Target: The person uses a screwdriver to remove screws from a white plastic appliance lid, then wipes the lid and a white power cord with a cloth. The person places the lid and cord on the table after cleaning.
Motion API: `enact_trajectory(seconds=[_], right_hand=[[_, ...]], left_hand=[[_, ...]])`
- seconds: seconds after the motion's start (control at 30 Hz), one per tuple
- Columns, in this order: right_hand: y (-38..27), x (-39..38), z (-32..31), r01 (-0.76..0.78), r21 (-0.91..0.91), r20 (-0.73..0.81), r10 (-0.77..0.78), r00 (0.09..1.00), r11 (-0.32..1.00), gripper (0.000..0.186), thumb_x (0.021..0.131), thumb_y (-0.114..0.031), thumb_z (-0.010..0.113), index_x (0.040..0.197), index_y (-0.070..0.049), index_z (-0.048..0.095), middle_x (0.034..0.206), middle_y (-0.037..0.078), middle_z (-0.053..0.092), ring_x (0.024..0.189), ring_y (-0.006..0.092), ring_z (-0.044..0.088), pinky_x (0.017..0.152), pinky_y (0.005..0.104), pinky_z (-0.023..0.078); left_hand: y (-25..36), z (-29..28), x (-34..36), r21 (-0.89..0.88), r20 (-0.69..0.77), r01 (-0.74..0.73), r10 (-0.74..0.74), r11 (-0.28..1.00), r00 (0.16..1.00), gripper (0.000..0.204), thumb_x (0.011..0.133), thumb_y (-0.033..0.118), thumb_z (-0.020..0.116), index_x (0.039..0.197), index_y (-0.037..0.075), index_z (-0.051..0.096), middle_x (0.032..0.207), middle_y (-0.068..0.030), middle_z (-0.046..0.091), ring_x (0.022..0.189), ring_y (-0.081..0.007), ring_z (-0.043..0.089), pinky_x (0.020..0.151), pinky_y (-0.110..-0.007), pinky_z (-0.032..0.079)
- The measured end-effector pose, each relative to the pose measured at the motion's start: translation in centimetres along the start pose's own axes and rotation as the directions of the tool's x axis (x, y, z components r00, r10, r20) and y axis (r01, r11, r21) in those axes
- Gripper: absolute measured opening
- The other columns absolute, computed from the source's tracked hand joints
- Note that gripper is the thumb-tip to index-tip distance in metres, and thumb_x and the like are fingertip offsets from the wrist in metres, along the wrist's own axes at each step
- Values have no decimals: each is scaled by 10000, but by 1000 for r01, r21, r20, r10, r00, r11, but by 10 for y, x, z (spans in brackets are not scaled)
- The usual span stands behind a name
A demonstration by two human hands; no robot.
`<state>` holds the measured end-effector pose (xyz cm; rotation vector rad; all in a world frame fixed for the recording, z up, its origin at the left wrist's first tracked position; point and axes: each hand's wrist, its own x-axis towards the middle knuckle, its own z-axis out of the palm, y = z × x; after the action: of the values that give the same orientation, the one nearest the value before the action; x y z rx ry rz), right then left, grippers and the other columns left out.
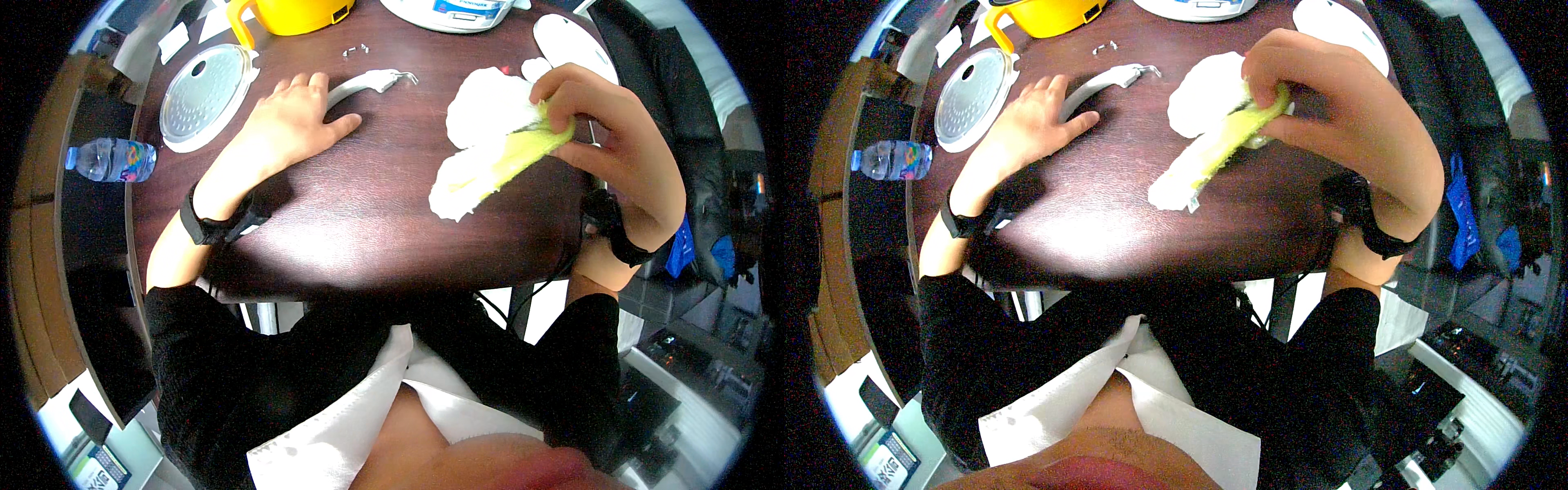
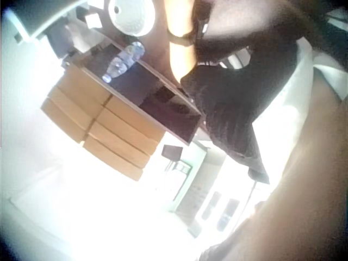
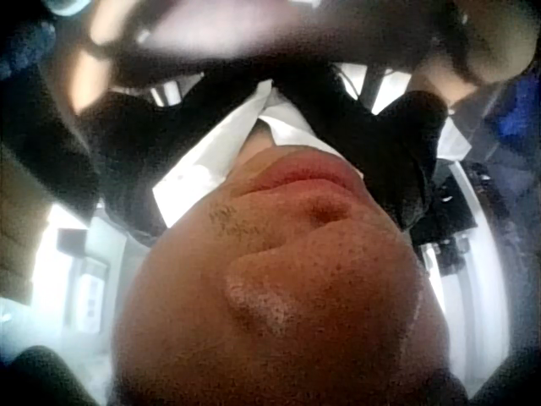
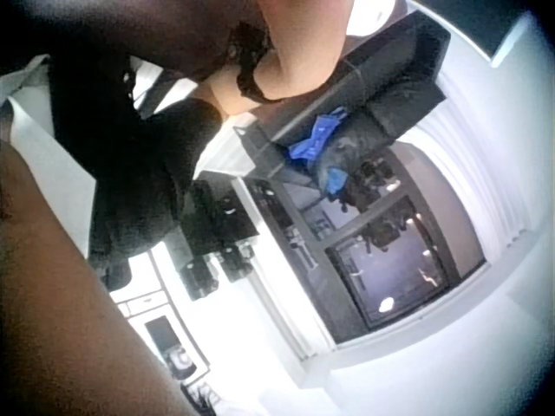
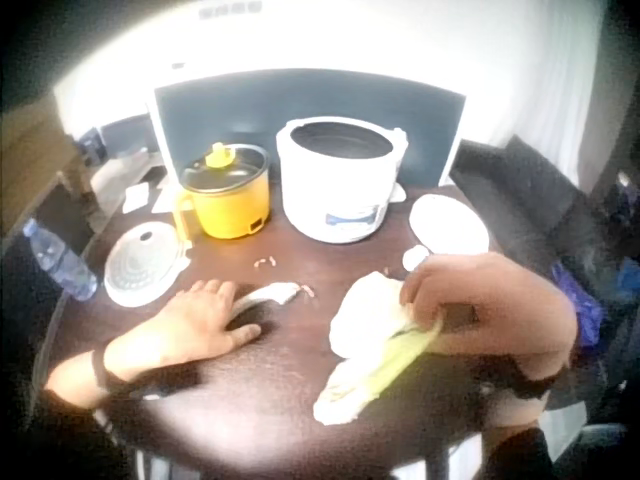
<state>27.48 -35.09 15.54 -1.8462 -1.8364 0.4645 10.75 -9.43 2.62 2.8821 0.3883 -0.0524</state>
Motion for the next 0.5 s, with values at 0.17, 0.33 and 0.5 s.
enact_trajectory(seconds=[0.17,0.33,0.5], right_hand=[[6,9,9,61,-18,-1,-61,998,998,252,629,2,644,815,-5,474,853,102,533,803,256,542,727,304,436],[10,9,14,85,55,-66,-81,995,995,202,674,1,641,812,-6,494,820,95,545,771,245,555,704,301,448],[18,1,9,-59,-52,-81,55,995,997,195,681,-39,666,808,-22,519,773,84,542,703,224,555,636,310,447]], left_hand=[[47,-38,10,-151,-342,-515,444,844,828,578,760,322,690,1184,-12,483,1121,-216,552,1084,-360,517,937,-404,410],[75,-32,34,-268,-327,-626,542,732,774,440,755,254,669,1089,-7,549,967,-202,599,930,-333,589,832,-386,460],[73,-34,40,-271,-356,-599,500,753,789,275,814,247,596,873,-21,580,631,-159,546,540,-266,530,531,-372,416]])
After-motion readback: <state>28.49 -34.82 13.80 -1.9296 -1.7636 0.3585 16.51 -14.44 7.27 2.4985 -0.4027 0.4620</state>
